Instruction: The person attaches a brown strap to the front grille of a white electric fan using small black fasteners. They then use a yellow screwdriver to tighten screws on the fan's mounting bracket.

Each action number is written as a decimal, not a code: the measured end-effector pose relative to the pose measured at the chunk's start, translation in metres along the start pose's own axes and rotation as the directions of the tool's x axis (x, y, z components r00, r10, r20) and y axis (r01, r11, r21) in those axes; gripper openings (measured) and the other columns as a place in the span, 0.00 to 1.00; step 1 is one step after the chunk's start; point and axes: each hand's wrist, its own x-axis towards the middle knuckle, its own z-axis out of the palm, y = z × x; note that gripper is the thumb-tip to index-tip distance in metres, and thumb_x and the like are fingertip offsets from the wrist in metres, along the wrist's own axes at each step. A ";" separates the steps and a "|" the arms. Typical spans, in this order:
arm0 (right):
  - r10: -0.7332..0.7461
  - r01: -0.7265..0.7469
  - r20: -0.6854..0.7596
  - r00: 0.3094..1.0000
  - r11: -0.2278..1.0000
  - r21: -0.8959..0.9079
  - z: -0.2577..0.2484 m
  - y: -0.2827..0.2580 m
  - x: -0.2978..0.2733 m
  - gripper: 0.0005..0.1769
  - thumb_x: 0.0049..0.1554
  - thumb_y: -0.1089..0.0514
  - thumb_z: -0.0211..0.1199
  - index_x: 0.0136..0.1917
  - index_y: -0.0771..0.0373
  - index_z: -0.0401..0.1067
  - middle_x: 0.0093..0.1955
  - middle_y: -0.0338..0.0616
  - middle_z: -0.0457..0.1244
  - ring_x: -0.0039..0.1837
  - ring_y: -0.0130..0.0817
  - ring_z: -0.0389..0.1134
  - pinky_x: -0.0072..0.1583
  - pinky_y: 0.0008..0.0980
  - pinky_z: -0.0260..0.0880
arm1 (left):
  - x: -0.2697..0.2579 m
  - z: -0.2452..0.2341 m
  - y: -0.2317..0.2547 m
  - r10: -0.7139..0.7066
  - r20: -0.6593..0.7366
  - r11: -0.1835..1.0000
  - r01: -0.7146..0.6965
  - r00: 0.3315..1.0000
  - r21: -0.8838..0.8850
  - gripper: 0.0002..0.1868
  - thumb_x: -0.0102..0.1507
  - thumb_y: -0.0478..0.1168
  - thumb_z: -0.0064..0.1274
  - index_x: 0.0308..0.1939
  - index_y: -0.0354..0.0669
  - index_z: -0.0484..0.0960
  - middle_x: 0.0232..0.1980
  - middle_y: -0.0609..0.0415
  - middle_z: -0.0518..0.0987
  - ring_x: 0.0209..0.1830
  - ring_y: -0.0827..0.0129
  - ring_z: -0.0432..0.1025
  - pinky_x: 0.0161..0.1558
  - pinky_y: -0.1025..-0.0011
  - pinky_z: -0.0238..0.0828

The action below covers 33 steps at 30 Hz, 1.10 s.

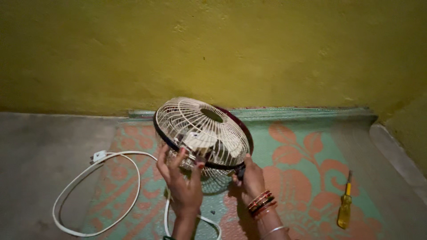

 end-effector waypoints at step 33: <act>-0.357 -0.023 -0.123 0.926 0.271 -0.962 -0.198 -0.105 -0.034 0.25 0.55 0.44 0.66 0.57 0.64 0.76 0.47 0.53 0.75 0.50 0.43 0.76 0.58 0.43 0.75 | 0.052 0.014 0.086 -0.125 -0.014 0.983 0.125 0.992 0.135 0.21 0.66 0.58 0.56 0.59 0.58 0.76 0.62 0.48 0.64 0.68 0.51 0.53 0.64 0.42 0.41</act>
